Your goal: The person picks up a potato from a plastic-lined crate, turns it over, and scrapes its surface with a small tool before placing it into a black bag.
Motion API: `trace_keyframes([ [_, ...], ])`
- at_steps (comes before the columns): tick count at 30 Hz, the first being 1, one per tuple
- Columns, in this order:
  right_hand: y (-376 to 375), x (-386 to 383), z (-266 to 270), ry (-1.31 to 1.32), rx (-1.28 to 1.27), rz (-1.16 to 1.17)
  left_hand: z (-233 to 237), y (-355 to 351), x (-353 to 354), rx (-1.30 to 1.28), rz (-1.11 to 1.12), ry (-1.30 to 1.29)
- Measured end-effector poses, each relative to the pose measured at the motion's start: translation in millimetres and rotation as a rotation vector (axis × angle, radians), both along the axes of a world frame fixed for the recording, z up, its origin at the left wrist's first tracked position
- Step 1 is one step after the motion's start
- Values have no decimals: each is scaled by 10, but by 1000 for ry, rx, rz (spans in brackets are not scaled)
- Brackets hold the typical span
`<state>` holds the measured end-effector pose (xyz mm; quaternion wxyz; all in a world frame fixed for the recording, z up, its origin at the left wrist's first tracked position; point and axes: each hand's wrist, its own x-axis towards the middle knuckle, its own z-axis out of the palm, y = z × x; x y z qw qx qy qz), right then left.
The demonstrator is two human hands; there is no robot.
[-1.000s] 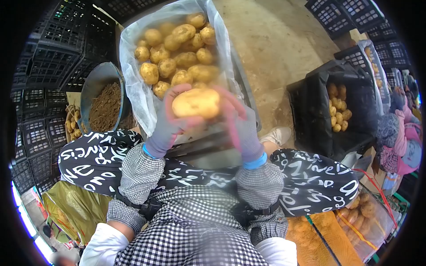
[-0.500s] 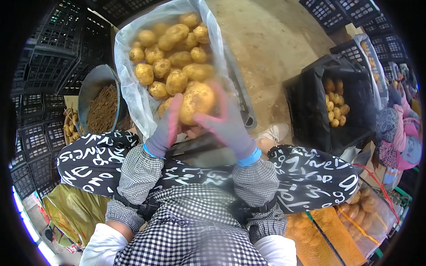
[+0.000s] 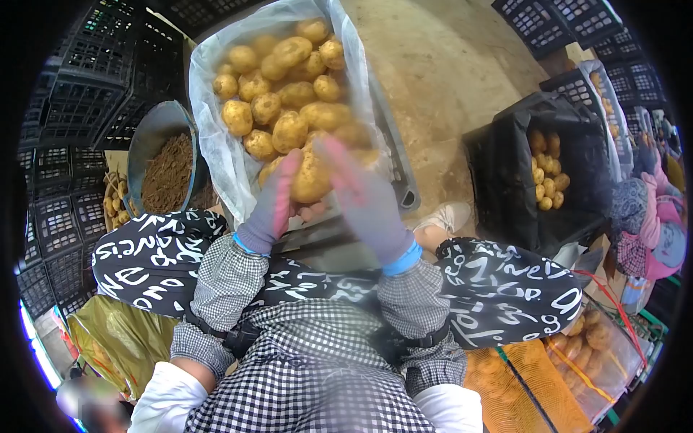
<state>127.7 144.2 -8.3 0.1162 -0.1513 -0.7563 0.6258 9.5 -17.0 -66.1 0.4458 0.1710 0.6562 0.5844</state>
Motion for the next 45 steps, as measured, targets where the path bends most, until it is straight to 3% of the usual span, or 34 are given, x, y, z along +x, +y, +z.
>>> trace_keyframes([
  [5,-25,11,92,-107,-143,53,-271,-13,58,-23,48,473],
  [9,2,21,103,-170,-267,50,-102,18,51,-43,44,396],
  [15,-41,7,59,-89,-172,3,491,211,50,-92,296,-528],
  [18,-76,55,83,-112,-167,98,496,197,17,-40,259,-622],
  [20,-79,67,3,-55,-295,-4,494,171,39,-6,275,-598],
  [22,9,57,-112,16,-459,-247,771,301,89,-8,377,-559],
  [23,46,48,-138,27,-498,-328,681,305,96,17,339,-487],
  [27,149,71,-102,-197,-321,-269,731,496,186,80,151,-238],
  [29,219,127,178,-225,-506,-380,773,621,223,122,37,-25],
  [32,536,284,306,-59,-561,-546,655,932,53,77,-40,208],
  [33,803,409,194,15,-634,-585,505,1061,-95,-11,-63,370],
  [35,1184,501,360,172,-716,-894,76,1301,-461,-268,-101,784],
  [37,1729,790,195,344,-787,-1075,-328,1430,-858,-565,-149,903],
  [39,2123,1097,-45,448,-772,-1182,-332,1565,-1149,-779,-292,974],
  [43,2427,1336,-319,617,-816,-1291,-510,1685,-1358,-803,-446,1073],
  [45,2320,1279,-360,619,-791,-1238,-487,1735,-1400,-804,-471,1086],
])
